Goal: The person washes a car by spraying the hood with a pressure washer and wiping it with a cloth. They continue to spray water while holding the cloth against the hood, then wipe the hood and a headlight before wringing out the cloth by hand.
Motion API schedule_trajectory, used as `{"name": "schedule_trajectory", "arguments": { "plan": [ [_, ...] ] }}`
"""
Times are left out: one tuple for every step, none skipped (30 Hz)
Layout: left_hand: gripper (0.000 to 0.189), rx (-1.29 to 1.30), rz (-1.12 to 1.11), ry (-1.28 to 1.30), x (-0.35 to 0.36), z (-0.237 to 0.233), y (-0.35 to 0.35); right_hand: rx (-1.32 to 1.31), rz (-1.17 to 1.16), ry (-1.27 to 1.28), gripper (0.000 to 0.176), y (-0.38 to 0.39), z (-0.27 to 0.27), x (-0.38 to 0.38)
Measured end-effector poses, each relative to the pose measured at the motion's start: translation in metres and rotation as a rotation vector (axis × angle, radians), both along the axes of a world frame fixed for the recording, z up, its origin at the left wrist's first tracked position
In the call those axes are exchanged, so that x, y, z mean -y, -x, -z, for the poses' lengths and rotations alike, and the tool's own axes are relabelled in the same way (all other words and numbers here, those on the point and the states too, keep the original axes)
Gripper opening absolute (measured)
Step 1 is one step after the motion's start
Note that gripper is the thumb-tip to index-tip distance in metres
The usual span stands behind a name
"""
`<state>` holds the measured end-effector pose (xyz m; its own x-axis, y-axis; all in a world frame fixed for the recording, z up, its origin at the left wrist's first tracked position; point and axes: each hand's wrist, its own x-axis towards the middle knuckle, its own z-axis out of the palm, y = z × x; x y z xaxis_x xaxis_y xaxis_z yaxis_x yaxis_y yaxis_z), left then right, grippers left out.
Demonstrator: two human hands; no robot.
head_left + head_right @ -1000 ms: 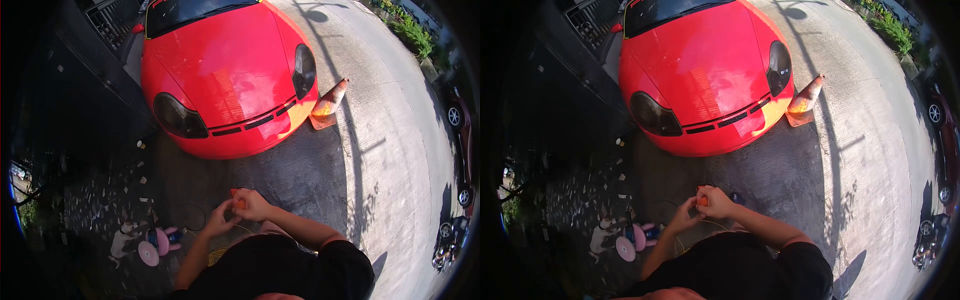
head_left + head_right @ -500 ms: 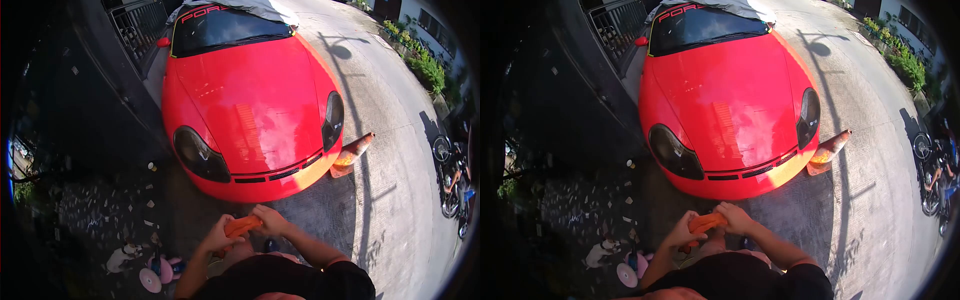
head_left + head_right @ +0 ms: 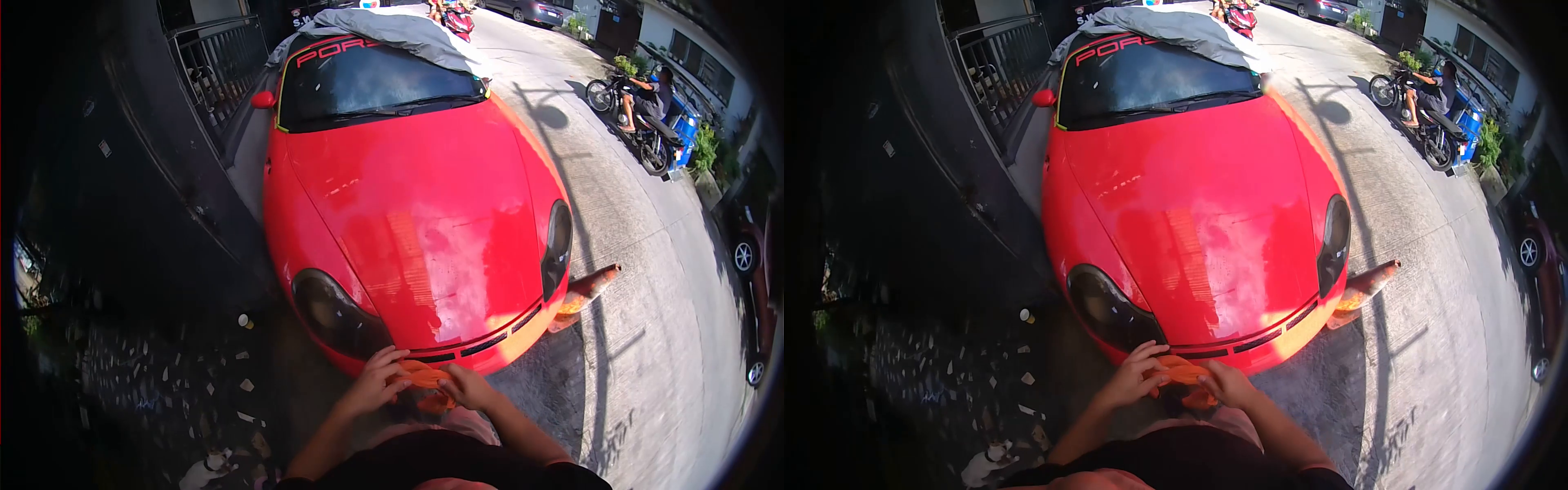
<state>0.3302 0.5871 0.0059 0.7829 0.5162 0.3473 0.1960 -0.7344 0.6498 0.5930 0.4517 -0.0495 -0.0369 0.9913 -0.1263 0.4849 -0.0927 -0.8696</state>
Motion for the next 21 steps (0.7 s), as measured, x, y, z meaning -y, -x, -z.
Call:
{"name": "schedule_trajectory", "arguments": {
  "plan": [
    [0.02,-0.011,0.052,0.099,-0.013,-0.005,-0.01,0.025,0.031,-0.036,0.046,-0.003,0.009,-0.003],
    [0.021,-0.024,0.103,0.199,-0.022,-0.012,-0.021,0.049,0.061,-0.071,0.046,-0.005,0.011,-0.008],
    [0.022,-0.036,0.153,0.299,-0.028,-0.018,-0.033,0.125,0.077,-0.225,0.047,-0.006,0.011,-0.014],
    [0.021,-0.051,0.11,0.293,-0.031,-0.021,-0.045,0.203,0.092,-0.382,0.048,-0.005,0.004,-0.021],
    [0.022,-0.068,0.067,0.289,-0.032,-0.025,-0.058,0.281,0.107,-0.536,0.049,-0.004,0.0,-0.028],
    [0.022,-0.086,0.024,0.289,-0.032,-0.025,-0.069,0.222,0.157,-0.549,0.048,0.0,-0.002,-0.037],
    [0.025,-0.096,0.029,0.216,-0.036,-0.024,-0.08,0.159,0.207,-0.553,0.048,0.008,-0.005,-0.044],
    [0.025,-0.164,0.007,0.211,-0.038,-0.023,-0.087,0.098,0.253,-0.564,0.048,0.007,-0.007,-0.049],
    [0.026,-0.23,-0.017,0.198,-0.044,-0.023,-0.096,0.058,0.245,-0.522,0.045,-0.002,-0.005,-0.055],
    [0.026,-0.3,-0.042,0.18,-0.05,-0.024,-0.105,0.014,0.238,-0.485,0.043,-0.009,-0.001,-0.062],
    [0.028,-0.346,-0.068,0.191,-0.056,-0.025,-0.111,-0.031,0.23,-0.449,0.041,-0.016,0.002,-0.07],
    [0.03,-0.392,-0.094,0.202,-0.062,-0.025,-0.116,-0.04,0.203,-0.478,0.039,-0.024,0.004,-0.078],
    [0.032,-0.438,-0.118,0.213,-0.068,-0.026,-0.12,-0.048,0.178,-0.507,0.036,-0.031,0.002,-0.086],
    [0.032,-0.451,-0.099,0.22,-0.072,-0.029,-0.123,-0.057,0.156,-0.533,0.034,-0.038,0.001,-0.092],
    [0.032,-0.463,-0.078,0.23,-0.076,-0.034,-0.125,-0.063,0.123,-0.527,0.033,-0.045,0.003,-0.096],
    [0.032,-0.474,-0.057,0.24,-0.079,-0.04,-0.126,-0.067,0.089,-0.52,0.032,-0.052,0.006,-0.099],
    [0.03,-0.453,-0.039,0.222,-0.082,-0.047,-0.128,-0.068,0.052,-0.512,0.031,-0.061,0.008,-0.103],
    [0.03,-0.429,-0.025,0.207,-0.084,-0.053,-0.128,-0.125,0.038,-0.404,0.031,-0.07,0.01,-0.105],
    [0.029,-0.404,-0.014,0.193,-0.086,-0.055,-0.13,-0.18,0.02,-0.294,0.032,-0.078,0.009,-0.106],
    [0.027,-0.448,-0.074,0.16,-0.09,-0.049,-0.13,-0.234,0.0,-0.181,0.032,-0.086,0.011,-0.108],
    [0.026,-0.495,-0.136,0.129,-0.094,-0.039,-0.129,-0.326,-0.008,-0.128,0.033,-0.092,0.02,-0.111]
  ]
}}
